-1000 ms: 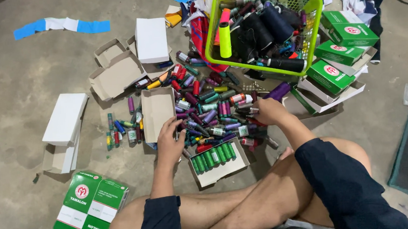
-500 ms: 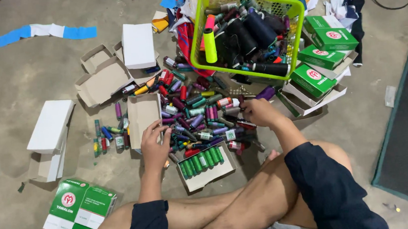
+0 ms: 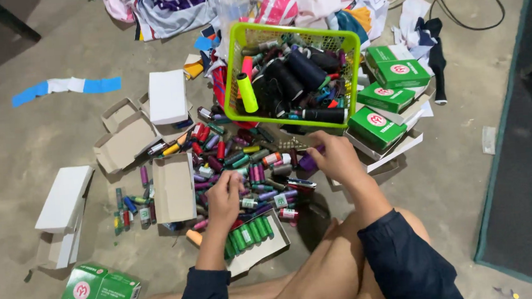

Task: The person sorts and places thread spools into a plastic tray.

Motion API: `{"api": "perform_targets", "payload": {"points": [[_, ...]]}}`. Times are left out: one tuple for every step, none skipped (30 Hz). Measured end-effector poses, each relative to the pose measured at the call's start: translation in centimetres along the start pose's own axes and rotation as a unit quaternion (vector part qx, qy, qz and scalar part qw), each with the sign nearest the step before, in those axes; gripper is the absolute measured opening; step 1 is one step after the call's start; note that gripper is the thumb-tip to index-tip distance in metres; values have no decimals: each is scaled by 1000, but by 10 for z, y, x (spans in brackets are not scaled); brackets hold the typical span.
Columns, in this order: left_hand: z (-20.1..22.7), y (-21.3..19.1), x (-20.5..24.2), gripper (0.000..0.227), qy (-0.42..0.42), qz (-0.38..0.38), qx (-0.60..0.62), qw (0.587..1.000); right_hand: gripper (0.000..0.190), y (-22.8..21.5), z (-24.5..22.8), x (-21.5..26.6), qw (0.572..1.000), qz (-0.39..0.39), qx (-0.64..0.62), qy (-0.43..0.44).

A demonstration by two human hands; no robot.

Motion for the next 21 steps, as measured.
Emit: {"api": "perform_targets", "payload": {"points": [[10, 10, -8, 26, 5, 0, 0, 1000, 38, -2, 4, 0, 1000, 5, -1, -1], [21, 21, -17, 21, 26, -5, 14, 1000, 38, -5, 8, -1, 1000, 8, -8, 4], [31, 31, -26, 19, 48, -9, 28, 998, 38, -7, 11, -2, 1000, 12, -15, 8], [38, 43, -36, 19, 53, -12, 28, 998, 38, -10, 15, -4, 1000, 18, -17, 9], [44, 54, -45, 13, 84, -3, 13, 996, 37, -13, 19, -7, 998, 36, -41, 24], [50, 64, -52, 9, 111, 9, -3, 994, 36, -14, 22, -9, 996, 50, -66, 37], [56, 69, -59, 9, 113, 8, -4, 994, 36, -18, 25, -9, 996, 52, -67, 37], [62, 75, -67, 10, 106, -4, 9, 994, 33, -23, 28, -10, 990, 86, -101, 38], [67, 81, -74, 11, 100, -15, 22, 995, 31, -28, 30, -12, 983, 120, -134, 38], [75, 83, -81, 11, 101, -13, 22, 995, 31, -35, 30, -16, 983, 121, -134, 36], [83, 86, -88, 17, 103, -28, 36, 994, 28, -42, 31, -20, 976, 149, -155, 39], [90, 89, -93, 23, 105, -44, 50, 992, 24, -49, 33, -23, 968, 175, -177, 43], [94, 93, -98, 23, 104, -43, 49, 992, 24, -52, 37, -27, 968, 173, -178, 42], [97, 96, -105, 25, 106, -60, 48, 991, 23, -55, 41, -31, 957, 205, -198, 56], [100, 99, -111, 28, 107, -77, 47, 990, 22, -58, 45, -34, 944, 236, -218, 71], [97, 106, -118, 28, 110, -78, 45, 990, 22, -56, 47, -38, 943, 239, -221, 71], [94, 113, -125, 27, 128, -87, 25, 988, 22, -54, 48, -41, 940, 245, -225, 76], [91, 121, -129, 26, 144, -96, 6, 985, 22, -51, 51, -42, 937, 251, -227, 84], [91, 129, -137, 26, 145, -98, 5, 985, 22, -50, 49, -45, 937, 252, -228, 86], [90, 138, -143, 23, 164, -122, -3, 979, 22, -48, 47, -47, 938, 246, -229, 83], [89, 146, -148, 20, 184, -145, -11, 972, 22, -45, 45, -48, 940, 240, -230, 81]]}}
Point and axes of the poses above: each hand's wrist, its own x-axis away from the middle knuckle, its own y-axis out of the palm, z = x × y, the point moved 1 cm from there along -x, towards the middle knuckle, and after that the axes turned 3 degrees about -x, right-handed, at the moved point
